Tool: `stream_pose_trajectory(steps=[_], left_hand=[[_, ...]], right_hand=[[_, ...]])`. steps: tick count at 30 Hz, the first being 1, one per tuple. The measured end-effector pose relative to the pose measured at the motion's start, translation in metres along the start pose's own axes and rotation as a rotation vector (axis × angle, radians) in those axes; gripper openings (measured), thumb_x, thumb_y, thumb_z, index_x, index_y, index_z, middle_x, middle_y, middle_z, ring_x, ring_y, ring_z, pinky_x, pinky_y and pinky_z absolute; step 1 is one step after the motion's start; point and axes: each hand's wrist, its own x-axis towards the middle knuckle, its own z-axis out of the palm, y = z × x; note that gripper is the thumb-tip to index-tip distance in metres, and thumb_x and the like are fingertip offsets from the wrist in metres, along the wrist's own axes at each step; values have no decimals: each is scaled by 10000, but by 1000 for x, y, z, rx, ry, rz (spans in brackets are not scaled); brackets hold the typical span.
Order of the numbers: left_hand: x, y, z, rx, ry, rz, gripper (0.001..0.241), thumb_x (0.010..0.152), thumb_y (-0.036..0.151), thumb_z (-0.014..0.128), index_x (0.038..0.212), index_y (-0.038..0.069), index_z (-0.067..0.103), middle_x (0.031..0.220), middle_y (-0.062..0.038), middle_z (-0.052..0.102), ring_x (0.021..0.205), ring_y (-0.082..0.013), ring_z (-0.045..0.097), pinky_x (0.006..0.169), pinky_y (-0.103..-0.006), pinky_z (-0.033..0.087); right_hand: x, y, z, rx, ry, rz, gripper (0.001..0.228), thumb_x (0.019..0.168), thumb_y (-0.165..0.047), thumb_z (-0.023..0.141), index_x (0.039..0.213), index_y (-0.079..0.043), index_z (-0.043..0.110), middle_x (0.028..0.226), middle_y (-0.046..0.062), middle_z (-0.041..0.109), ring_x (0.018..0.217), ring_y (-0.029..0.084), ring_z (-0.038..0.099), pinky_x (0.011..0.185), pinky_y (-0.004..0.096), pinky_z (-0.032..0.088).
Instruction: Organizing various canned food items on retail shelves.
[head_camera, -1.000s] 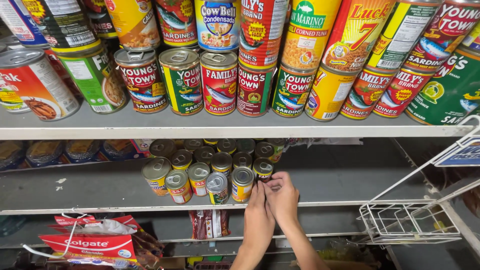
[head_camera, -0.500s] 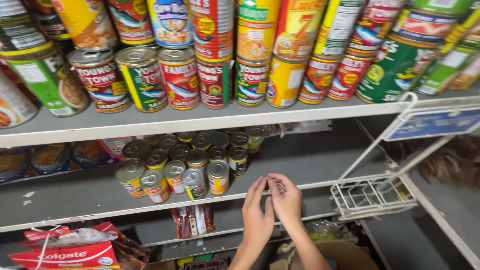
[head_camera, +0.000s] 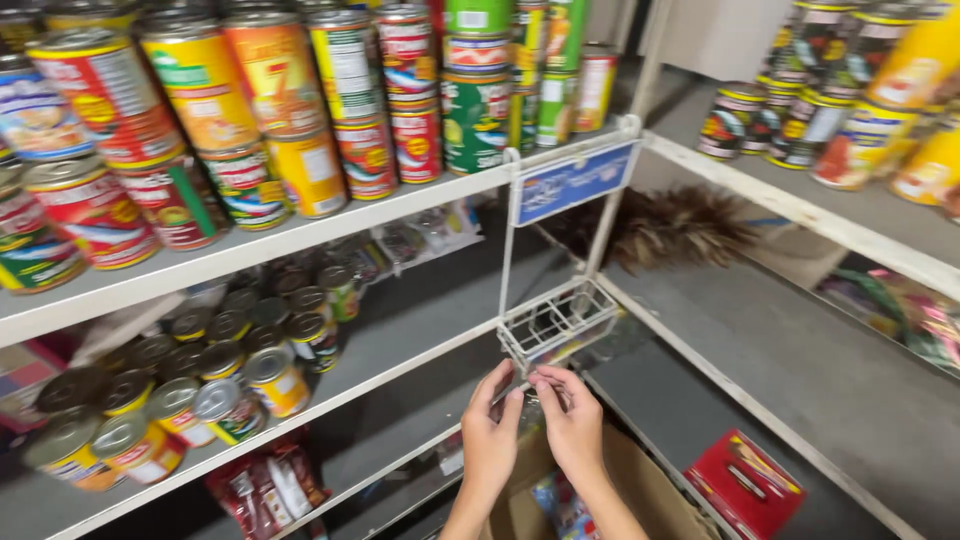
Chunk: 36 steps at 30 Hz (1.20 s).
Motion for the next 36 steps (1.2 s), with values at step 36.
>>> stream_pose_trajectory(steps=[36], left_hand=[[203,84,244,125,-340,572,433,910,91,699,1319,-15,608,1324,-197,651,1221,-357,644,1039,-396,492]], right_hand=[[203,-212,-123,-909,446,-873,188,897,1,675,1084,5,665,1043,143,697,989,338,661,835,391,558]])
